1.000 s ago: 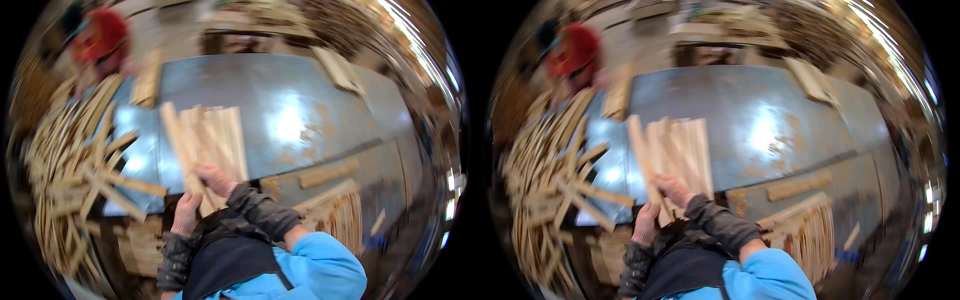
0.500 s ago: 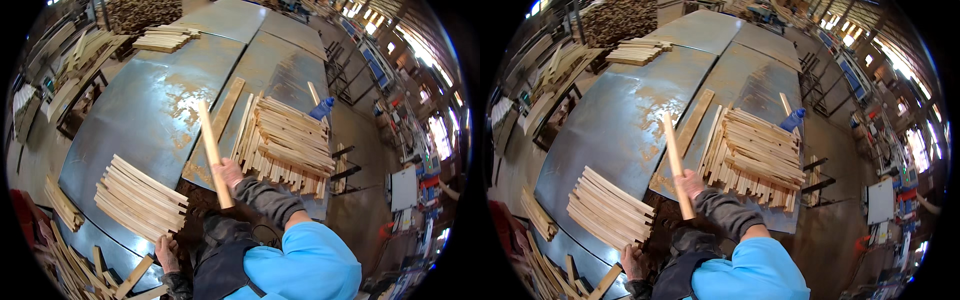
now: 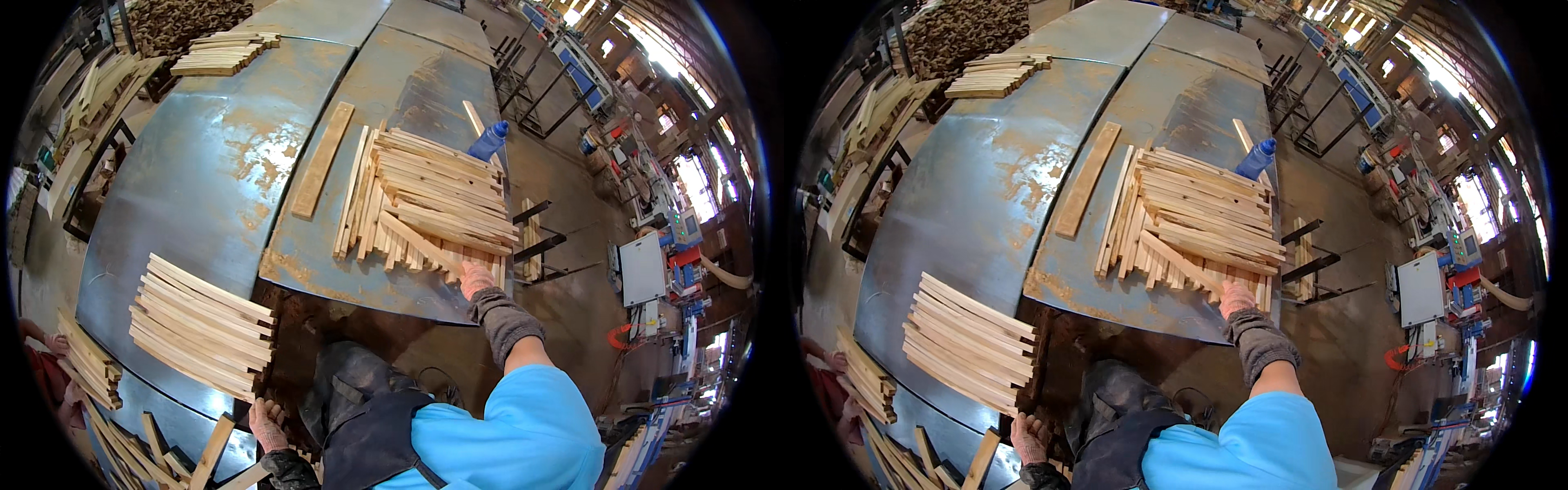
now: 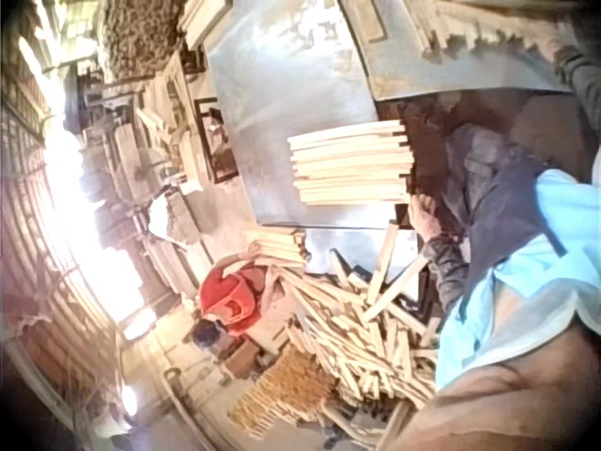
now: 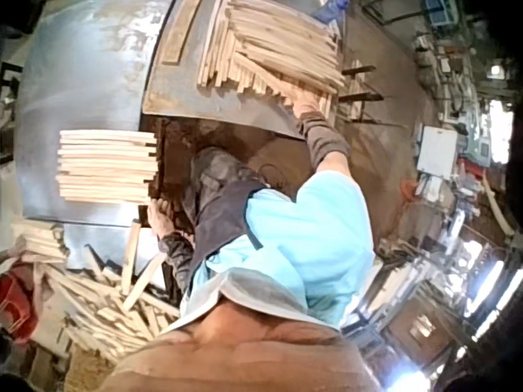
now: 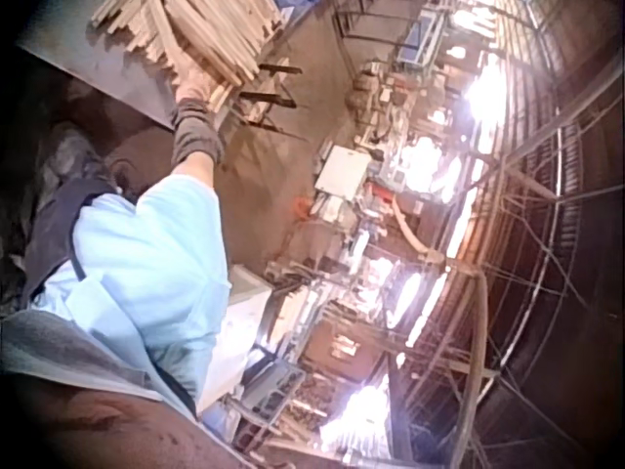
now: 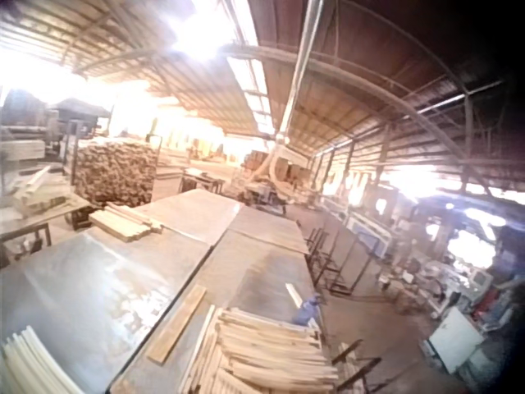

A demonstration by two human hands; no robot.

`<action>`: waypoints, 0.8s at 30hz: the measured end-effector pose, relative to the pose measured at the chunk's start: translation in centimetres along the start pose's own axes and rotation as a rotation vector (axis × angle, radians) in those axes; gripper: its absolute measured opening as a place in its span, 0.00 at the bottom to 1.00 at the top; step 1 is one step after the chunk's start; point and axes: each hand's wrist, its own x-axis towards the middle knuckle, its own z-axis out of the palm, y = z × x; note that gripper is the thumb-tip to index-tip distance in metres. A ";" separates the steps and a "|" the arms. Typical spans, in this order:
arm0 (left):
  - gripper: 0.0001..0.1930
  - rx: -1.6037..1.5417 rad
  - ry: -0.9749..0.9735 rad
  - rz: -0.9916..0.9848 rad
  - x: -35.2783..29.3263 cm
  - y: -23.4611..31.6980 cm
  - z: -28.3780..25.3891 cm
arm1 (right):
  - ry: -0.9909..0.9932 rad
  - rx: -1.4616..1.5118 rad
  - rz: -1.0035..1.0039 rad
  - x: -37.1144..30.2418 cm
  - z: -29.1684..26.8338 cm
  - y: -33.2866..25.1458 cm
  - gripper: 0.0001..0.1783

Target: The person picks up stacks of small wooden planks from a metal table and places them onto a conveyor belt. The person repeatedly gathers the planks, aligns them, and moves them to the conveyor, while another worker organizes wood in the background.

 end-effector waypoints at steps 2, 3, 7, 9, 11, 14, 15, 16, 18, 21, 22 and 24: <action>0.16 0.028 -0.077 -0.021 -0.4 -0.9 0.0 | -0.025 -0.012 0.099 1.5 1.2 2.4 0.18; 0.16 0.051 -0.047 -0.035 -0.9 -1.7 0.3 | -0.036 -0.021 0.147 2.4 1.4 3.5 0.17; 0.09 0.011 0.012 -0.063 -3.9 -3.0 2.6 | -0.059 -0.129 0.144 2.8 -4.3 1.1 0.21; 0.09 -0.123 -0.046 -0.079 -4.5 -4.3 1.8 | 0.032 -0.160 0.130 2.4 -6.6 0.5 0.17; 0.12 -0.070 0.044 -0.119 -6.6 -2.7 5.3 | 0.205 -0.015 0.051 5.3 -2.7 4.4 0.12; 0.12 -0.072 0.012 -0.107 -5.6 -6.4 2.8 | 0.095 0.072 0.082 7.3 -2.5 4.2 0.27; 0.11 -0.083 0.023 -0.086 -5.6 -6.6 3.7 | 0.102 -0.043 0.115 8.3 -0.4 4.9 0.35; 0.12 -0.144 -0.061 -0.097 -5.4 -6.3 4.8 | 0.044 -0.009 0.181 9.5 -0.1 5.4 0.39; 0.13 -0.146 0.117 -0.102 -6.2 -6.9 6.8 | 0.096 -0.057 0.041 11.5 2.0 7.0 0.45; 0.13 -0.158 0.184 -0.097 -6.5 -7.5 8.9 | 0.110 -0.107 -0.076 11.5 1.4 7.2 0.50; 0.13 -0.156 0.204 -0.102 -6.6 -8.1 9.3 | 0.121 -0.133 -0.121 11.0 0.7 6.7 0.52; 0.14 -0.166 0.198 -0.055 -5.3 -9.6 7.9 | 0.134 -0.149 -0.254 11.2 0.5 5.7 0.53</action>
